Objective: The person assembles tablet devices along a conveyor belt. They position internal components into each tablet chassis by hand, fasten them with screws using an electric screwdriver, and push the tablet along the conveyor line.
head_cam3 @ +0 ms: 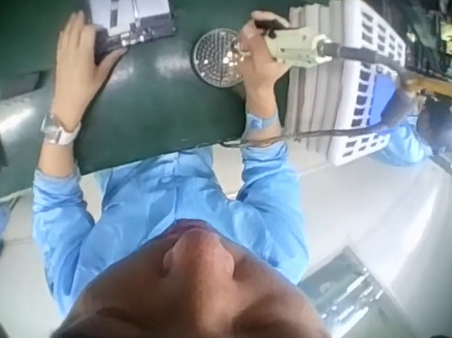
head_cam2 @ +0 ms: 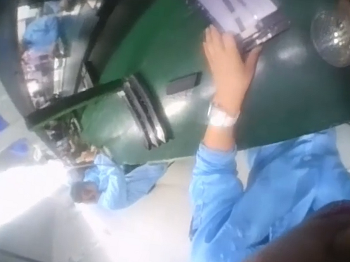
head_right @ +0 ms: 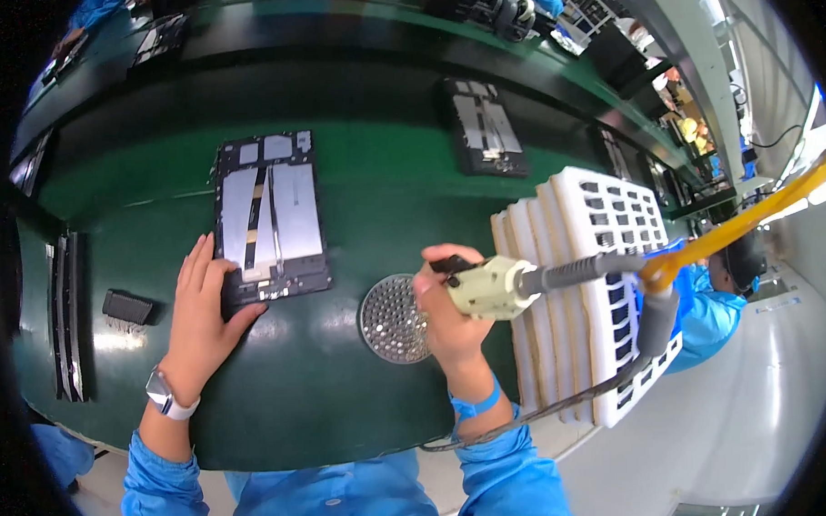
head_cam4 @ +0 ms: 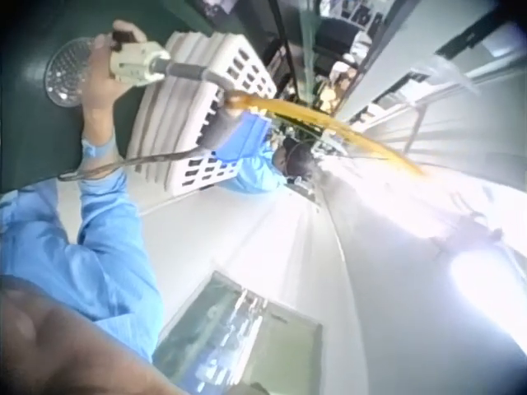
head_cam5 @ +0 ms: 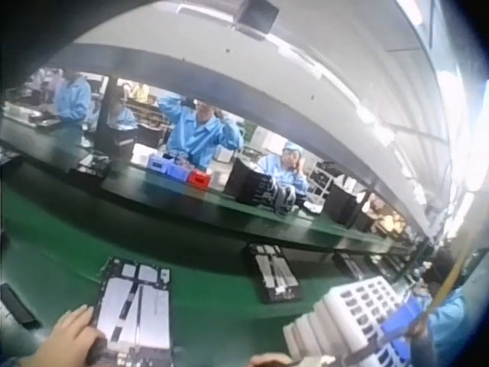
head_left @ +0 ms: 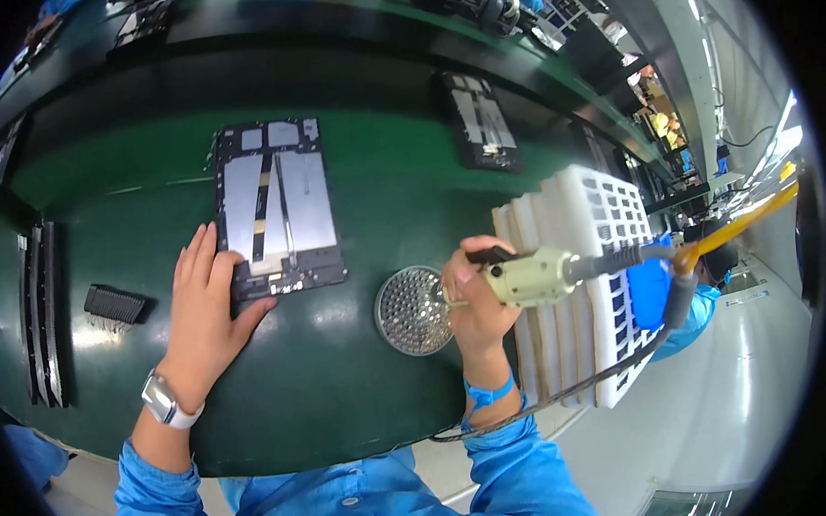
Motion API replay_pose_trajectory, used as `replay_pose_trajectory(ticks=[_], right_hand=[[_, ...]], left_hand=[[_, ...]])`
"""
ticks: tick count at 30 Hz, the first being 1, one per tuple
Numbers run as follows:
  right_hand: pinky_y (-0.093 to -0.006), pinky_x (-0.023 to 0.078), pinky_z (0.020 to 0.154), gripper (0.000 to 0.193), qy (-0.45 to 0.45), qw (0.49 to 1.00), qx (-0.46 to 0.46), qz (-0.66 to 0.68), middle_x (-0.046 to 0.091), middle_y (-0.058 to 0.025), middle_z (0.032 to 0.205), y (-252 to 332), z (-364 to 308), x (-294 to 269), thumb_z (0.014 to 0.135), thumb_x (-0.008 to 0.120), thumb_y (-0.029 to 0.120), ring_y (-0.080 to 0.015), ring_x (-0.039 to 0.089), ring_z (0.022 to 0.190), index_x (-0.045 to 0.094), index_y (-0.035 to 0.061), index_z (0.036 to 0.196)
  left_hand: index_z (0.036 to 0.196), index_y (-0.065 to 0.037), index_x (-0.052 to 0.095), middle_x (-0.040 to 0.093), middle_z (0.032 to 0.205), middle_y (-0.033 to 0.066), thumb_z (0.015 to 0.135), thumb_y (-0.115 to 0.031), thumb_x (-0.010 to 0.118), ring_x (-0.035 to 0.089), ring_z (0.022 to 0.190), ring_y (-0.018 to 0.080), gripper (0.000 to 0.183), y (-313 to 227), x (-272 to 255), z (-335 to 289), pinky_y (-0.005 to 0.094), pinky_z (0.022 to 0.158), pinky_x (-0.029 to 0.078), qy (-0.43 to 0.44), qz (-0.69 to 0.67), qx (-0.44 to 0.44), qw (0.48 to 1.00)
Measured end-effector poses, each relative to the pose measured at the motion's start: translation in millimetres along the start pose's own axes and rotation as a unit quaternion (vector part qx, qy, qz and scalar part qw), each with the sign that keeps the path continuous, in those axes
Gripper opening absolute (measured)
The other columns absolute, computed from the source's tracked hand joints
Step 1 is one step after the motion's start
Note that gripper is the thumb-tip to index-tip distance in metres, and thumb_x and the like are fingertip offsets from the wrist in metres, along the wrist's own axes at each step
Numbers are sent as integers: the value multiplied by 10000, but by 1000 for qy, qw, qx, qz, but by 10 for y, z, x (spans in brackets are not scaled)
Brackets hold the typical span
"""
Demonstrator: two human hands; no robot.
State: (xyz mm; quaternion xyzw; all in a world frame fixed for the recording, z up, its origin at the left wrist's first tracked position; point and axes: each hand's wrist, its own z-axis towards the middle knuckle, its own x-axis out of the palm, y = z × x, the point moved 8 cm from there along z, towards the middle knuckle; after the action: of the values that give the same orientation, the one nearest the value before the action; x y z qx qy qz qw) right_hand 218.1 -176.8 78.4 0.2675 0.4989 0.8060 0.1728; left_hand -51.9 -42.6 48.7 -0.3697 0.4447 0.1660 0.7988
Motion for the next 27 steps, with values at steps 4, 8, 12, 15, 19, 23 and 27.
replay_pose_trajectory(ticks=[4, 8, 12, 15, 19, 23, 27], right_hand=[[-234, 440, 612, 292, 8, 999, -13, -40, 578, -39, 776, 38, -36, 16, 803, 645, -103, -89, 539, 681, 596, -43, 1084], [-226, 435, 629, 309, 18, 999, -14, -44, 584, -16, 790, 44, -40, 45, 796, 680, -105, -70, 526, 692, 608, -30, 1087], [-224, 423, 618, 301, 15, 999, -16, -42, 579, -10, 774, 44, -39, -1, 804, 685, -98, -67, 515, 674, 608, -29, 1087], [-238, 402, 562, 308, 28, 997, -40, -67, 556, -46, 723, 50, -27, 19, 813, 645, -71, -98, 501, 618, 571, -37, 1110], [-254, 391, 503, 313, 33, 992, -70, -98, 537, -84, 677, 75, -9, 31, 817, 603, -44, -129, 497, 564, 538, -45, 1123], [-229, 418, 614, 316, 19, 998, -35, -44, 573, -15, 775, 25, -22, 6, 801, 680, -108, -73, 508, 669, 603, -30, 1097], [-231, 419, 614, 324, 17, 998, -27, -52, 568, -14, 773, 37, -35, -13, 798, 684, -107, -75, 506, 669, 600, -33, 1101]], left_hand=[[1164, -23, 591, 574, 1301, 225, 695, -205, 837, 516, 1250, 419, 560, -29, -412, -3, 511, 1079, 392, 100, 6, 42, 994], [1126, 1, 605, 624, 1108, 171, 638, -51, 827, 582, 1036, 385, 538, 287, -871, -103, 434, 899, 479, -9, 21, -60, 998], [1071, 21, 610, 587, 1003, 161, 611, 11, 804, 555, 962, 374, 500, 423, -839, -139, 419, 849, 467, 37, 36, -92, 994], [987, 33, 626, 556, 944, 153, 599, 38, 789, 532, 923, 353, 420, 585, -762, -177, 406, 822, 460, 52, 16, -103, 993], [913, 40, 647, 569, 927, 137, 594, 81, 764, 532, 899, 336, 342, 546, -861, -169, 402, 797, 467, 36, 51, -107, 992], [867, 40, 665, 579, 900, 136, 617, 117, 724, 541, 870, 333, 268, 602, -874, -244, 416, 774, 472, 39, 82, -121, 988], [846, 33, 673, 577, 878, 134, 631, 116, 707, 547, 855, 332, 233, 686, -827, -261, 425, 764, 466, 26, 95, -124, 987]])
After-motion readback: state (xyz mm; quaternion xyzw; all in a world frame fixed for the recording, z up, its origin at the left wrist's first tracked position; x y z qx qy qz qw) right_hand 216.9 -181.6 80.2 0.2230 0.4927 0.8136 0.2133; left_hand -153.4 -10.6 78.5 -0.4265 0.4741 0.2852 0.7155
